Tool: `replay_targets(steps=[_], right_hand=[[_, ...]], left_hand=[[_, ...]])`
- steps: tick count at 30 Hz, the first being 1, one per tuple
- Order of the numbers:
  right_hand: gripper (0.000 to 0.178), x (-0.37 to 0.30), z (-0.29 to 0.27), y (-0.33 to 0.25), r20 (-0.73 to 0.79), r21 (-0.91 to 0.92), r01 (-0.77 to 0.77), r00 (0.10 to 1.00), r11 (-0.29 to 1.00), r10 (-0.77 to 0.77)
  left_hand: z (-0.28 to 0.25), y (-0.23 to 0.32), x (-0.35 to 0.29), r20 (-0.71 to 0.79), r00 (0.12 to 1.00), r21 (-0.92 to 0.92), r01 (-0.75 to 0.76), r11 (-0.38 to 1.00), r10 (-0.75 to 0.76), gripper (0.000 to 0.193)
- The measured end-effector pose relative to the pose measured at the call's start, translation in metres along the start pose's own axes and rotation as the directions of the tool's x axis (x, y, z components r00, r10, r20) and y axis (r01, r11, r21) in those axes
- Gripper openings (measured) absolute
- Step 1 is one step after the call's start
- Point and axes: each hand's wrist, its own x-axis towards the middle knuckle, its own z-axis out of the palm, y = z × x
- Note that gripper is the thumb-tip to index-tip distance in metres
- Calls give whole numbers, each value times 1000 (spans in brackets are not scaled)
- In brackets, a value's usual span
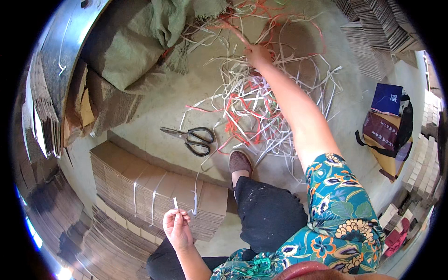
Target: The person sits on the floor and bundles stacks of flat cardboard pieces using white plastic ties. They pull ties from a pile, wrap them around the stacks, tie knots, and trim excess with scissors. The person repeatedly lifts and repositions stacks to secure them.
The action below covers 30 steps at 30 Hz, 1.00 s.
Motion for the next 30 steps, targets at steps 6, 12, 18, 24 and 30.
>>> replay_targets(steps=[6, 12, 18, 24, 30], right_hand=[[28, -96, -44, 34, 32, 304, 169, 982, 938, -188], [54, -148, -113, 42, 546, 239, 290, 749, 927, -376], [63, -49, -117, 81, 4, 517, 115, 991, 848, -137], [48, 56, -96, 142, -166, -59, -89, 983, 994, 78], [41, 84, -92, 144, -18, -430, -52, 999, 901, 49]], left_hand=[[4, 6, -12, 14, 999, -22, -41, 999, 42, 10], [8, 6, -24, 43, 997, 11, -68, 998, 68, 11], [21, 4, -21, -22, 999, 44, -24, 999, 25, 10], [39, 2, -4, -7, 999, 155, 45, 987, -45, 9], [43, 1, 3, -49, 995, 197, 92, 976, -84, 9]])
